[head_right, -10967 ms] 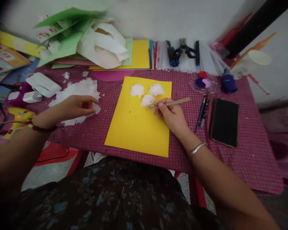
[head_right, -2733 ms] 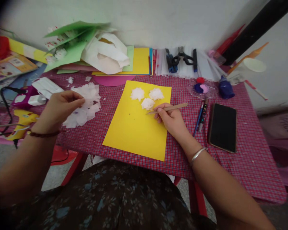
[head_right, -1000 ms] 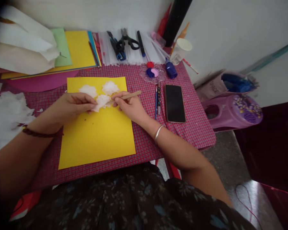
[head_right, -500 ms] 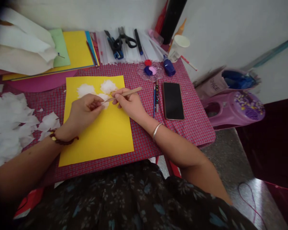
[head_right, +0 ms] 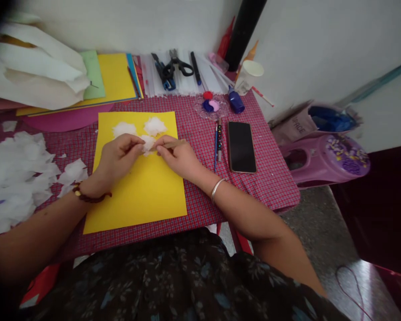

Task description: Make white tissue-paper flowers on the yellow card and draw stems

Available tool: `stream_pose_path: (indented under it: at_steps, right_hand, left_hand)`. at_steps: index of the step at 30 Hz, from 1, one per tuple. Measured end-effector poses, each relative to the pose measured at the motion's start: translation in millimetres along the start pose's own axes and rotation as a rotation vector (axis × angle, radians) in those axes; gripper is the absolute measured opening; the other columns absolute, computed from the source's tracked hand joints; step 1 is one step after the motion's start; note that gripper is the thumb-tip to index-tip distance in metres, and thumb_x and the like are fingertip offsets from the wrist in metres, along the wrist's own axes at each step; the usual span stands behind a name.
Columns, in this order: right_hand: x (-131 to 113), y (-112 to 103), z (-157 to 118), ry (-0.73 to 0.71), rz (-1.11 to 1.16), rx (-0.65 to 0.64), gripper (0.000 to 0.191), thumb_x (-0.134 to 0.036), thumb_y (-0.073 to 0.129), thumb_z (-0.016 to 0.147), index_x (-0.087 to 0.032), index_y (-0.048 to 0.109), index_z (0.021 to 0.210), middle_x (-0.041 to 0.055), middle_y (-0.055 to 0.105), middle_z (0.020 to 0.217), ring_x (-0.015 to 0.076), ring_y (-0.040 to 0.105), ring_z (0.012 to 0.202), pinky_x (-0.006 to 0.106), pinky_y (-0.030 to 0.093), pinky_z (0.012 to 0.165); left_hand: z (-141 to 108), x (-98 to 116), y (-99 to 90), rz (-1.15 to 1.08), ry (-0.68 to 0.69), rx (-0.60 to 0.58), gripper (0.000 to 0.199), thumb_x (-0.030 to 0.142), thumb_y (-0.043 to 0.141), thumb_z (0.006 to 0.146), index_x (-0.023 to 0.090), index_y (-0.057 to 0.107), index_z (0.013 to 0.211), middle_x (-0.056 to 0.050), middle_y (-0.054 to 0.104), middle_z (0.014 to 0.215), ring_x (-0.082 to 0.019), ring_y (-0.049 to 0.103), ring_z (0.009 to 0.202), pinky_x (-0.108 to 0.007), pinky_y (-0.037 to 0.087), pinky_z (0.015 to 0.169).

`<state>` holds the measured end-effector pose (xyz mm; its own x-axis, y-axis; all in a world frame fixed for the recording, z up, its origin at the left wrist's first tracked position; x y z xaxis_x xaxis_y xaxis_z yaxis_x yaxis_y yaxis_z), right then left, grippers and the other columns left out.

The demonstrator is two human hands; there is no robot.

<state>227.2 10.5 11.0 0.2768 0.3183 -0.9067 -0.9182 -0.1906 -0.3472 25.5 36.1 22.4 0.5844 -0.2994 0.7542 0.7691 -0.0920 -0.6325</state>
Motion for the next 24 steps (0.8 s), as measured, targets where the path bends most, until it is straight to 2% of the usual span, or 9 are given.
stream_pose_path:
  at_steps: [3, 6, 10, 12, 14, 16, 20, 22, 24]
  right_hand:
    - [-13.4, 2.0, -7.9, -0.145, -0.296, -0.136, 0.021, -0.019, 0.049, 0.107, -0.022, 0.070, 0.111, 0.0090, 0.072, 0.109, 0.0233, 0.067, 0.099, 0.038, 0.054, 0.091]
    - [-25.9, 8.0, -14.5, -0.215, -0.616, -0.301, 0.026, -0.010, 0.047, 0.105, -0.019, 0.070, 0.114, 0.0115, 0.069, 0.107, 0.0243, 0.062, 0.092, 0.037, 0.050, 0.082]
    - [-30.9, 12.5, -17.1, -0.248, -0.789, -0.363, 0.025, -0.008, 0.048, 0.104, -0.019, 0.069, 0.111, 0.0121, 0.070, 0.109, 0.0240, 0.058, 0.089, 0.037, 0.047, 0.080]
    - [-26.8, 11.3, -16.4, -0.229, -0.724, -0.335, 0.026, -0.010, 0.047, 0.105, -0.019, 0.070, 0.113, 0.0120, 0.070, 0.110, 0.0237, 0.060, 0.090, 0.037, 0.049, 0.082]
    - [-20.9, 6.7, -14.3, -0.207, -0.524, -0.239, 0.024, -0.017, 0.048, 0.107, -0.019, 0.071, 0.114, 0.0115, 0.071, 0.110, 0.0232, 0.064, 0.094, 0.037, 0.051, 0.084]
    - [-14.1, -0.9, -11.1, -0.148, -0.233, -0.081, 0.021, -0.028, 0.052, 0.108, -0.021, 0.071, 0.111, 0.0093, 0.072, 0.107, 0.0214, 0.067, 0.092, 0.035, 0.054, 0.081]
    - [-2.2, -12.1, -5.2, 0.079, 0.172, 0.149, 0.026, -0.048, 0.061, 0.106, -0.025, 0.067, 0.096, 0.0006, 0.069, 0.080, 0.0151, 0.062, 0.064, 0.031, 0.050, 0.063]
    - [0.4, -15.0, -3.5, 0.143, 0.260, 0.214, 0.031, -0.054, 0.069, 0.101, -0.026, 0.065, 0.090, -0.0004, 0.068, 0.074, 0.0150, 0.061, 0.060, 0.031, 0.050, 0.061]
    - [3.6, -16.2, -3.0, 0.208, 0.348, 0.263, 0.035, -0.059, 0.070, 0.098, -0.027, 0.062, 0.086, -0.0011, 0.066, 0.068, 0.0160, 0.060, 0.057, 0.032, 0.050, 0.058]
  left_hand:
    - [-3.9, -5.5, -8.2, -0.085, -0.072, 0.088, 0.012, 0.033, 0.060, 0.093, 0.025, 0.068, 0.096, -0.002, 0.069, 0.084, -0.021, 0.064, 0.078, -0.035, 0.052, 0.074]
    - [-5.9, -12.3, -11.0, -0.180, -0.173, 0.077, 0.014, 0.034, 0.062, 0.091, 0.023, 0.068, 0.097, -0.001, 0.067, 0.081, -0.019, 0.061, 0.073, -0.033, 0.050, 0.068]
    - [-3.1, -14.3, -6.3, -0.212, -0.201, 0.049, 0.013, 0.032, 0.063, 0.085, 0.024, 0.068, 0.093, -0.001, 0.069, 0.083, -0.019, 0.062, 0.074, -0.033, 0.049, 0.069]
    - [-0.6, -10.9, -7.0, -0.248, -0.200, 0.037, 0.013, 0.032, 0.065, 0.081, 0.023, 0.068, 0.091, -0.003, 0.071, 0.087, -0.019, 0.063, 0.076, -0.034, 0.050, 0.069]
    - [1.3, -5.9, -18.2, -0.309, -0.207, 0.051, 0.015, 0.033, 0.068, 0.079, 0.024, 0.068, 0.090, -0.004, 0.073, 0.091, -0.019, 0.064, 0.077, -0.033, 0.049, 0.067]
    - [0.6, -1.7, -44.0, -0.344, -0.199, 0.128, 0.015, 0.033, 0.072, 0.077, 0.025, 0.068, 0.089, -0.004, 0.074, 0.092, -0.019, 0.064, 0.077, -0.034, 0.049, 0.065]
    - [-16.5, -5.6, -116.2, -0.253, -0.185, 0.282, 0.015, 0.038, 0.078, 0.081, 0.027, 0.069, 0.083, -0.001, 0.071, 0.082, -0.017, 0.062, 0.072, -0.036, 0.048, 0.069]
    - [-33.3, -14.0, -143.4, -0.190, -0.214, 0.276, 0.016, 0.039, 0.079, 0.080, 0.027, 0.069, 0.082, 0.000, 0.070, 0.079, -0.017, 0.061, 0.070, -0.036, 0.047, 0.068]
    - [-52.2, -23.8, -157.0, -0.098, -0.268, 0.203, 0.013, 0.038, 0.078, 0.081, 0.027, 0.071, 0.083, -0.001, 0.070, 0.077, -0.017, 0.059, 0.069, -0.036, 0.045, 0.066]
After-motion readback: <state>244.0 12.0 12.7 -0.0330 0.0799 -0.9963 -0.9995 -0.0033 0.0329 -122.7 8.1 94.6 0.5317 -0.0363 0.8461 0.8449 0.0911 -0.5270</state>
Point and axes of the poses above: each hand's wrist, its own z-axis towards the middle knuckle, its own y-axis out of the palm, x = y × z, the point moved 3 cm from there along z, towards the middle knuckle
